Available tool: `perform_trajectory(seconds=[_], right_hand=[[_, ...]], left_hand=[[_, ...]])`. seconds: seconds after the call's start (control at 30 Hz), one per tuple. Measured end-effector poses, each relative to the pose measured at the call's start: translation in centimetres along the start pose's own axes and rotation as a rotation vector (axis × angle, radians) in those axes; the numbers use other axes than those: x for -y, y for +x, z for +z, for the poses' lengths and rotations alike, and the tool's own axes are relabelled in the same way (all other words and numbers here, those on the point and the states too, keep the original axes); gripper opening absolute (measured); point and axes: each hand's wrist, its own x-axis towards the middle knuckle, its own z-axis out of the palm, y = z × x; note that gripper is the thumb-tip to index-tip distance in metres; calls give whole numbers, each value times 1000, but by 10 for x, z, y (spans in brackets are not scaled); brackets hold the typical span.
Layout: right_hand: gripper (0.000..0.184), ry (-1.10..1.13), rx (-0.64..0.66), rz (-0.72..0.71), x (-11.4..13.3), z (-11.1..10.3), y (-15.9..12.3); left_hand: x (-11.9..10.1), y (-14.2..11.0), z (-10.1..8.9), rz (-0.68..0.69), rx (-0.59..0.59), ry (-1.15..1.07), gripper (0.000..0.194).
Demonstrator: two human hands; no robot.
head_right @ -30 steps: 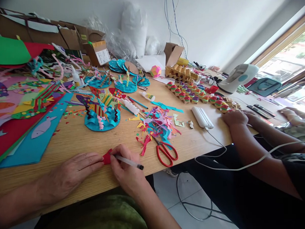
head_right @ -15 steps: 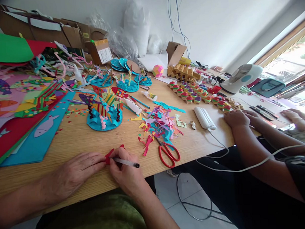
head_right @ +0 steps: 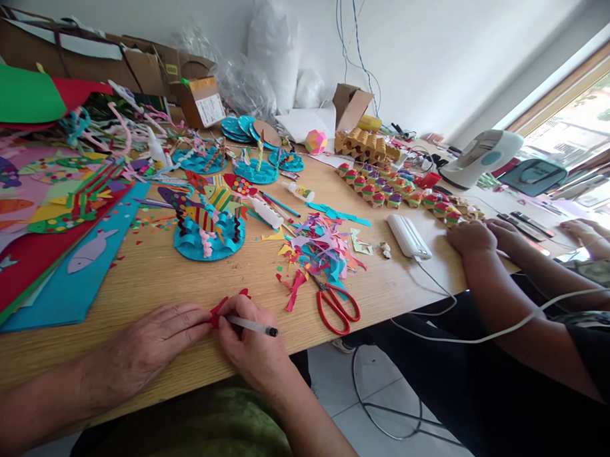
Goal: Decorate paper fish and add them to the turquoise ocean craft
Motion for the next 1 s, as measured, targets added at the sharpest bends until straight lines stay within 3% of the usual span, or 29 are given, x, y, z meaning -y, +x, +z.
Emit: perform_trajectory(seconds=[0.63,1.0], right_hand=[[8,-61,-41,-52,-3,0,-3],[8,-9,-50,-6,0,-2,-5]], left_hand=[[-1,1,0,-3,-14,-15,40],[0,-2,3,-25,4,-61,40]])
